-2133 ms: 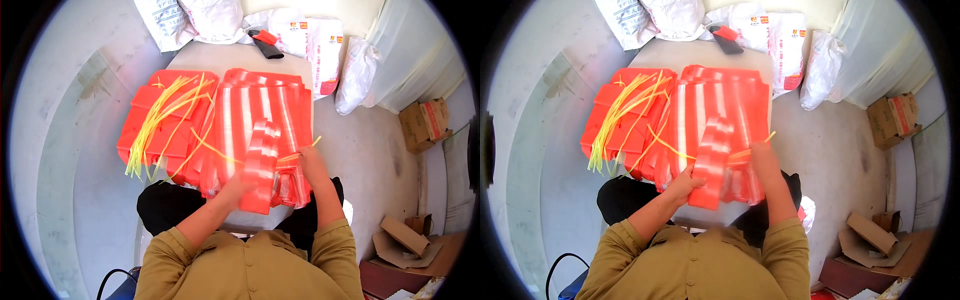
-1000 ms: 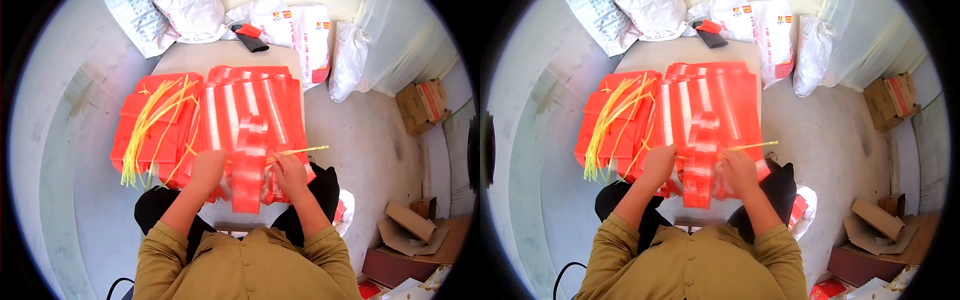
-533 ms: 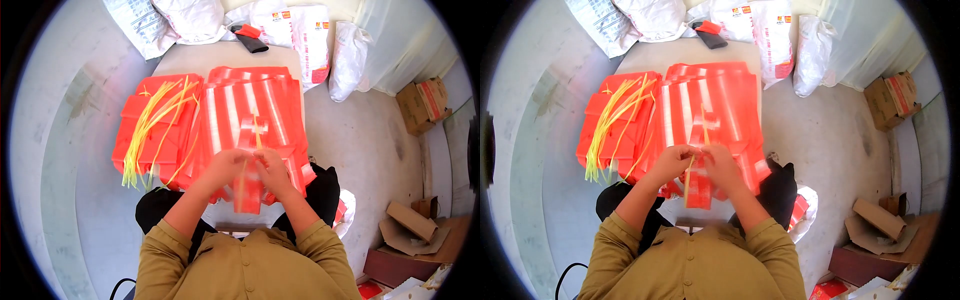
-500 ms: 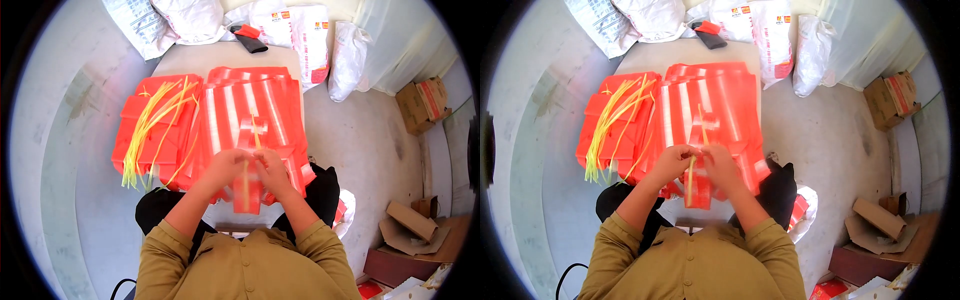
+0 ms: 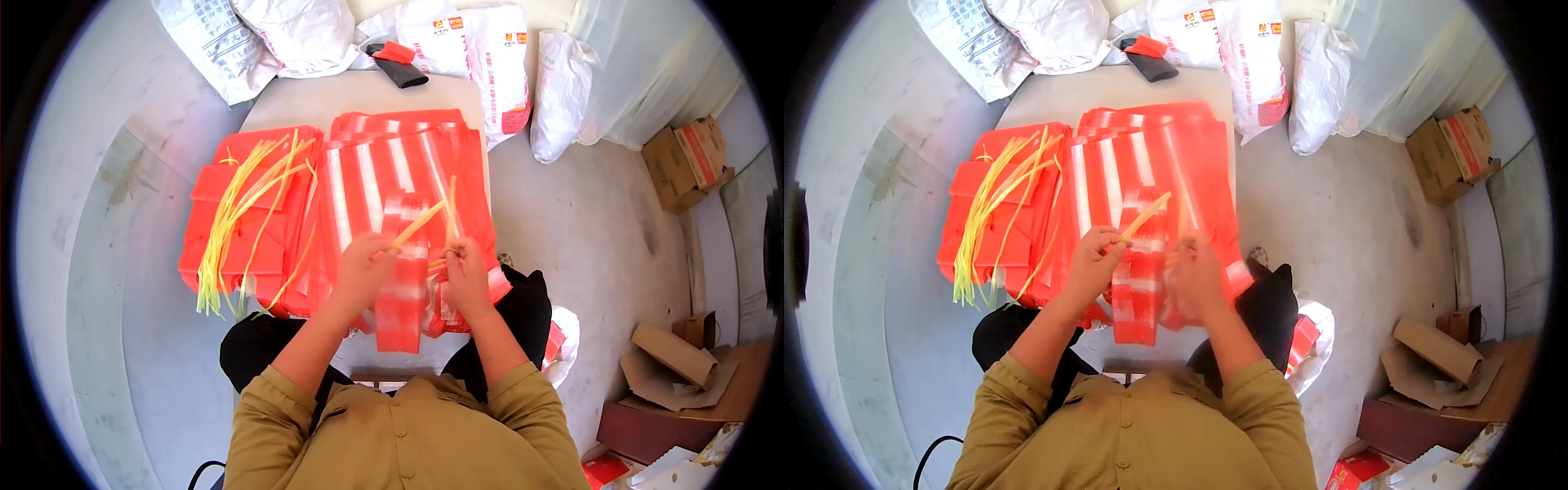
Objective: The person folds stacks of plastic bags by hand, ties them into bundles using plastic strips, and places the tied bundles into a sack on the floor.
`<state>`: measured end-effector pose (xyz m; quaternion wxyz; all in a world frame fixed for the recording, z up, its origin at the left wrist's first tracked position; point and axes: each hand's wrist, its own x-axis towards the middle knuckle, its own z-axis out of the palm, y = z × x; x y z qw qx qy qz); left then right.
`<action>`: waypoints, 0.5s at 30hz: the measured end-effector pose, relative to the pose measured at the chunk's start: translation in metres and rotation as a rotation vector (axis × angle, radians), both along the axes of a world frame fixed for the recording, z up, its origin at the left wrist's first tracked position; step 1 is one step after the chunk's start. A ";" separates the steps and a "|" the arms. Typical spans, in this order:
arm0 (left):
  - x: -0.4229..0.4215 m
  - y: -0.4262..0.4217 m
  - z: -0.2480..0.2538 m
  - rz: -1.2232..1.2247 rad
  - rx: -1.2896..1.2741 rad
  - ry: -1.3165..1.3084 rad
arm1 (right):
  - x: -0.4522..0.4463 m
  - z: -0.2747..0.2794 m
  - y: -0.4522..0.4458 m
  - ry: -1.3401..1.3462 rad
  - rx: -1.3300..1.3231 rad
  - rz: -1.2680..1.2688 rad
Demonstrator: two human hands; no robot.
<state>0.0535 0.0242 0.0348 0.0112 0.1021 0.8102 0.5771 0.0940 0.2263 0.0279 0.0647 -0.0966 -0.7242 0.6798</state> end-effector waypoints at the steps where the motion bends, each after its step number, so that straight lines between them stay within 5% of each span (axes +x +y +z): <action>1: 0.001 -0.006 -0.004 0.032 -0.031 0.022 | -0.001 -0.011 0.011 0.059 0.098 -0.014; 4: 0.003 -0.019 -0.013 0.133 -0.011 0.044 | 0.001 -0.029 0.037 0.116 0.327 -0.058; 7: 0.004 -0.034 -0.023 0.160 0.094 -0.108 | 0.009 -0.019 0.048 -0.032 0.074 -0.101; 8: 0.004 -0.036 -0.027 0.156 0.134 -0.184 | 0.009 -0.037 0.060 0.028 0.222 -0.111; 15: 0.020 -0.021 -0.002 0.006 0.010 -0.158 | 0.021 -0.033 0.067 0.058 0.156 -0.217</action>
